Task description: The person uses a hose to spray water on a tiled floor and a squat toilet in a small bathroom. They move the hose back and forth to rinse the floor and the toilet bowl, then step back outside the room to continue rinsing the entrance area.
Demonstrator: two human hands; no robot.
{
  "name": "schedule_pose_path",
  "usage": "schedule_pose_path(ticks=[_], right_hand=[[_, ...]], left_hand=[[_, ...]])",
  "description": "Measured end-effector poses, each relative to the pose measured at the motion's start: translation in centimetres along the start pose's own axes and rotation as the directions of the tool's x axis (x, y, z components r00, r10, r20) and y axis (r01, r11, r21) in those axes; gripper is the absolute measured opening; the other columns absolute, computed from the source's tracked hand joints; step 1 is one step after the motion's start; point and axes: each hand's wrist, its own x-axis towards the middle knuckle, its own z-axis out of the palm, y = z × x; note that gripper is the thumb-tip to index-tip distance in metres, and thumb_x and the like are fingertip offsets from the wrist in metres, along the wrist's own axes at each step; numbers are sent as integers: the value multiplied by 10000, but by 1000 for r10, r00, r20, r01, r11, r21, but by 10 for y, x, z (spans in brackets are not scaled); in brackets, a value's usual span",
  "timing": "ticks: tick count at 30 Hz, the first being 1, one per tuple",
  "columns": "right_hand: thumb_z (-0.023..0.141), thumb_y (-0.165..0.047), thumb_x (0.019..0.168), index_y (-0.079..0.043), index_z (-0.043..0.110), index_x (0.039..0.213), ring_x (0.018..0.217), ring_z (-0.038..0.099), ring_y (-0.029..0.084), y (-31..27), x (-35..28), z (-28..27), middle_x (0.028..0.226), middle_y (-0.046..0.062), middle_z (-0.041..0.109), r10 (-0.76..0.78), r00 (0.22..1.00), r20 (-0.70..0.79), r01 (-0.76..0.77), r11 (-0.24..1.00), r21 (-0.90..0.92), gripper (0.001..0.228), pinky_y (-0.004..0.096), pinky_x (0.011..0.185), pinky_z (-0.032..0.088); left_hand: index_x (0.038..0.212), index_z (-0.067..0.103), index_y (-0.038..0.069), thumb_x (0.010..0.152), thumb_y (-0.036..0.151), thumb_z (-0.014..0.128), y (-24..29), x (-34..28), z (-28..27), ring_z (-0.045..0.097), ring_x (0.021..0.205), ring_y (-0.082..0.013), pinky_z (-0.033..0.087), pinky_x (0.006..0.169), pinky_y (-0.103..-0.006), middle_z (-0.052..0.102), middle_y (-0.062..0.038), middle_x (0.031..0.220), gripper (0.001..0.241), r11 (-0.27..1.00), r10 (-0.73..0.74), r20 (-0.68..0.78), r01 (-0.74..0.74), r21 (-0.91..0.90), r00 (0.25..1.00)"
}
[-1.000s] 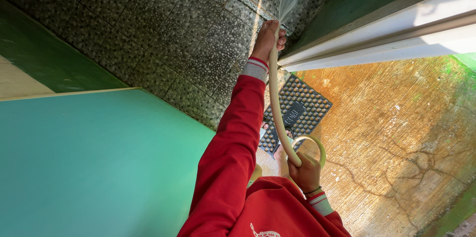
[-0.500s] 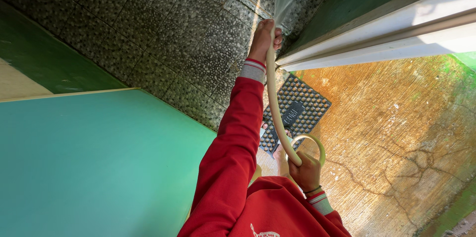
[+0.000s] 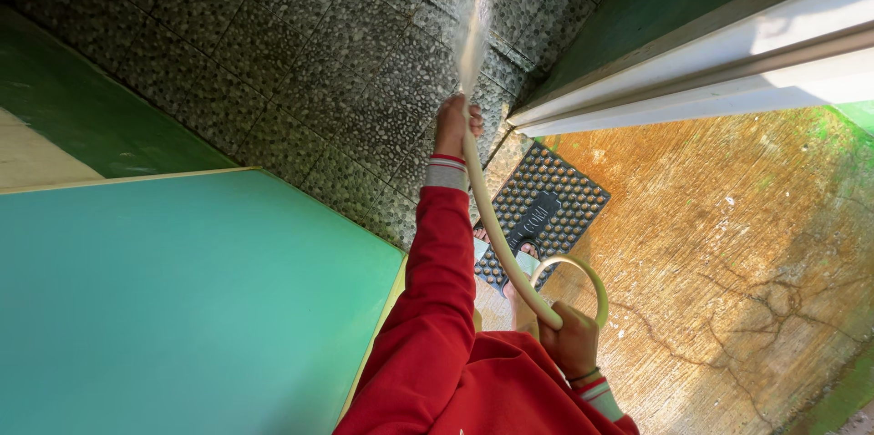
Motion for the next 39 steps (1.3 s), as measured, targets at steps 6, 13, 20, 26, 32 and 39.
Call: schedule_pose_path(ticks=[6,13,20,26,32,39], right_hand=[[750,-161,794,-39,592,682,501,587,333,-7,-18,-4,574,153,568,57,998,-24,-57,998,-10,229,457,504,460],[741,-140,800,-34,592,693,489,581,309,-3,-13,-5,573,146,567,46,998,-50,-48,999,-27,213,449,506,466],[733,-105,804,-24,569,687,497,581,311,-18,-12,0,590,147,568,39,999,-16,-38,999,37,217,453,508,459],[727,-95,804,-15,547,692,519,566,342,-26,-10,1,608,158,551,19,1000,-12,-18,999,35,227,469,515,448],[707,-95,826,-28,539,715,557,577,359,-27,-7,4,629,154,561,-12,1000,-23,12,1000,16,213,484,526,441],[721,-108,829,-40,539,708,549,573,355,-23,-3,4,620,149,554,-1,1000,-14,1,1000,2,228,482,522,440]], left_hand=[[1132,424,44,1067,229,467,-60,40,12,471,529,-113,383,410,-252,505,-56,744,201,948,-278,158,297,-112,948],[1209,436,43,1044,187,464,-41,19,58,457,532,-111,387,422,-265,518,-57,752,220,985,-135,295,160,-61,946],[1281,411,64,1039,198,473,4,-25,109,446,511,-115,384,410,-280,512,-67,753,284,997,-71,320,73,5,945],[1177,399,108,1038,221,472,27,-52,132,442,480,-116,362,390,-277,516,-72,752,193,999,-41,396,36,19,917],[1154,398,119,1054,245,474,41,-66,139,446,467,-111,368,376,-281,509,-66,753,178,999,27,419,-35,10,907],[1161,403,121,1057,274,472,62,-86,137,446,460,-102,367,369,-276,508,-49,746,197,995,88,385,-103,19,919]])
